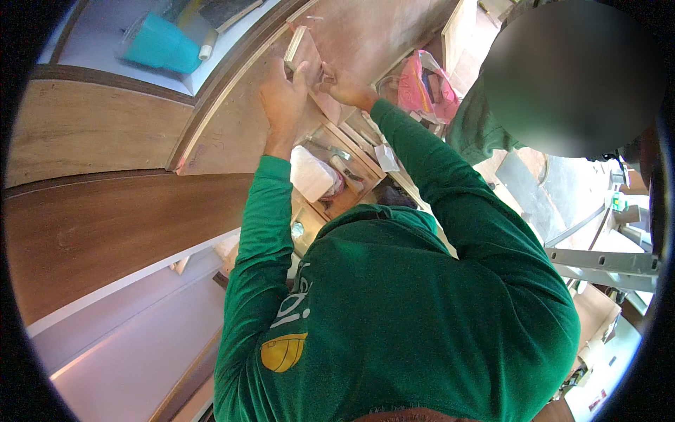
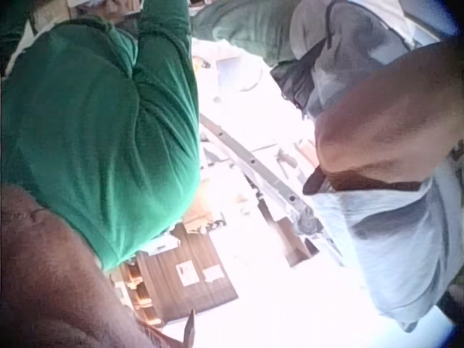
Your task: The person assembles a wooden cabinet by fitting small wooden trim pieces into grooves along the curved edges of the furniture. The person uses a small wooden block to tap the trim pieces into place and occasionally uses a power drill to secure components. The task involves handling multiple trim pieces and adjusting the cabinet's position.
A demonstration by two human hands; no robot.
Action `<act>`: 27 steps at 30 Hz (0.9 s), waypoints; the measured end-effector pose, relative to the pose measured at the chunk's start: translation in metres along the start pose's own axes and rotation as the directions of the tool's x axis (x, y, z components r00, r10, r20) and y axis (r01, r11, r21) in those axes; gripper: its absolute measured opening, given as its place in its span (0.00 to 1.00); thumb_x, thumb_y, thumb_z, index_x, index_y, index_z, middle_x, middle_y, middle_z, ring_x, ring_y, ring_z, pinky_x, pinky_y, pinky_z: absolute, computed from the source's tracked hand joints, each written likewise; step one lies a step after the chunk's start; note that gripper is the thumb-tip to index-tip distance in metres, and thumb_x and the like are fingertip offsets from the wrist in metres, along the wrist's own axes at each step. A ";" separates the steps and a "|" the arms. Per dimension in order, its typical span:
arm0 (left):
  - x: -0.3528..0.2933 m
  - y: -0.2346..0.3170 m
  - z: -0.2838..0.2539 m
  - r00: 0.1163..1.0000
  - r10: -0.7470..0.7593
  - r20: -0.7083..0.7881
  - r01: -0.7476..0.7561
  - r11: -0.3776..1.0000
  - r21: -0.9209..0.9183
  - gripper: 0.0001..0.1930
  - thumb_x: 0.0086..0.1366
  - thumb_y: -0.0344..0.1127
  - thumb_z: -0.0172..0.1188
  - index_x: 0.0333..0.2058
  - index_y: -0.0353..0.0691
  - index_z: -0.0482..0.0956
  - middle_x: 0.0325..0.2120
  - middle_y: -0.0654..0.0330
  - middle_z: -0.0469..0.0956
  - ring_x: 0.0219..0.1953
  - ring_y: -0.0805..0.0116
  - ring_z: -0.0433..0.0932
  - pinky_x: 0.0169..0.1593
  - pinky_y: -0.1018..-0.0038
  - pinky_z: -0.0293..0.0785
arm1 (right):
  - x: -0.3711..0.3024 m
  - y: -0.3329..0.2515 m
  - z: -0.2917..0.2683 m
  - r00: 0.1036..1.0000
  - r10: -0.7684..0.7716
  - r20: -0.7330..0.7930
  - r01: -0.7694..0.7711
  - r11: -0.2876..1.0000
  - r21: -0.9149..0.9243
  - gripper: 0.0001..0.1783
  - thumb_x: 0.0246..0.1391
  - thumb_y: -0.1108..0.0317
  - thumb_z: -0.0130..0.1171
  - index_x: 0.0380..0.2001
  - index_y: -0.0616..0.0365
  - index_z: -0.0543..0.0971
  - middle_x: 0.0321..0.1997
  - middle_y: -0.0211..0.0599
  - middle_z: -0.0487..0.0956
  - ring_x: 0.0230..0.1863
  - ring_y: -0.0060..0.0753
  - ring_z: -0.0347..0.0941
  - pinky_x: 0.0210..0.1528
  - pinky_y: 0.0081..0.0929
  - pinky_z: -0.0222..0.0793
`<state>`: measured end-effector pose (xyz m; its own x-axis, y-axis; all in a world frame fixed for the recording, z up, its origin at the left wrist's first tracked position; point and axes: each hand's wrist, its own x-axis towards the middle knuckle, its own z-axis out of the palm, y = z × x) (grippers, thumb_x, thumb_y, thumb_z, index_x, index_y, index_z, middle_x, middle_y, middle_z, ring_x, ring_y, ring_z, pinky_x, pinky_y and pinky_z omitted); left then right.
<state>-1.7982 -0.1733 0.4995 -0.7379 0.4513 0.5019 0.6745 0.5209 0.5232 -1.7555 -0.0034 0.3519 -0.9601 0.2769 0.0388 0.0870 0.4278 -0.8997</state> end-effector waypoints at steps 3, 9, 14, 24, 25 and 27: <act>0.004 -0.020 0.004 1.000 -0.002 -0.007 0.002 1.000 -0.031 0.20 0.69 0.48 0.72 0.40 0.35 0.79 0.30 0.40 0.83 0.35 0.32 0.82 0.37 0.48 0.75 | -0.002 0.004 0.010 0.998 0.055 0.038 -0.061 0.986 0.153 0.43 0.67 0.54 0.65 0.76 0.68 0.66 0.72 0.54 0.76 0.71 0.45 0.73 0.71 0.38 0.69; 0.026 -0.038 -0.002 0.999 -0.032 0.004 0.031 0.991 0.130 0.23 0.68 0.51 0.72 0.40 0.34 0.78 0.30 0.40 0.84 0.36 0.32 0.83 0.38 0.47 0.77 | 0.000 -0.018 0.014 0.999 -0.045 0.020 0.042 0.988 0.151 0.39 0.66 0.58 0.66 0.73 0.68 0.69 0.73 0.55 0.76 0.72 0.45 0.72 0.72 0.40 0.67; 0.051 -0.040 -0.017 0.974 -0.135 0.184 0.047 0.909 0.415 0.26 0.71 0.56 0.68 0.40 0.32 0.84 0.33 0.38 0.87 0.39 0.33 0.87 0.42 0.45 0.82 | -0.002 -0.004 0.029 0.989 0.112 0.093 -0.114 0.993 0.014 0.35 0.67 0.57 0.64 0.71 0.64 0.73 0.69 0.46 0.78 0.65 0.42 0.73 0.67 0.37 0.70; 0.045 -0.043 -0.011 0.956 -0.199 0.217 0.084 0.891 0.446 0.28 0.78 0.57 0.57 0.38 0.33 0.89 0.35 0.36 0.87 0.42 0.34 0.88 0.46 0.44 0.82 | 0.004 -0.007 0.043 0.999 0.018 0.027 -0.027 0.939 0.344 0.22 0.75 0.55 0.52 0.56 0.61 0.82 0.50 0.45 0.85 0.52 0.43 0.80 0.59 0.42 0.75; 0.044 -0.046 -0.011 0.960 -0.189 0.207 0.080 0.893 0.443 0.28 0.78 0.56 0.57 0.38 0.33 0.89 0.35 0.36 0.87 0.42 0.35 0.88 0.46 0.44 0.82 | -0.001 -0.015 0.039 0.998 0.038 0.047 -0.054 0.907 0.417 0.21 0.73 0.56 0.55 0.56 0.61 0.82 0.51 0.45 0.85 0.52 0.44 0.80 0.59 0.42 0.75; 0.046 -0.050 -0.010 0.969 -0.163 0.184 0.068 0.897 0.436 0.27 0.78 0.55 0.56 0.38 0.33 0.89 0.35 0.36 0.87 0.41 0.35 0.88 0.47 0.44 0.82 | -0.013 -0.034 0.032 0.998 0.053 0.044 -0.067 0.881 0.469 0.21 0.70 0.58 0.59 0.56 0.62 0.83 0.51 0.46 0.85 0.53 0.45 0.79 0.60 0.43 0.74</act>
<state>-1.8655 -0.1858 0.5036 -0.8299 0.4858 0.2743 0.5439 0.8140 0.2037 -1.7545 -0.0491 0.3678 -0.9650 0.2606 -0.0281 0.0167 -0.0456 -0.9988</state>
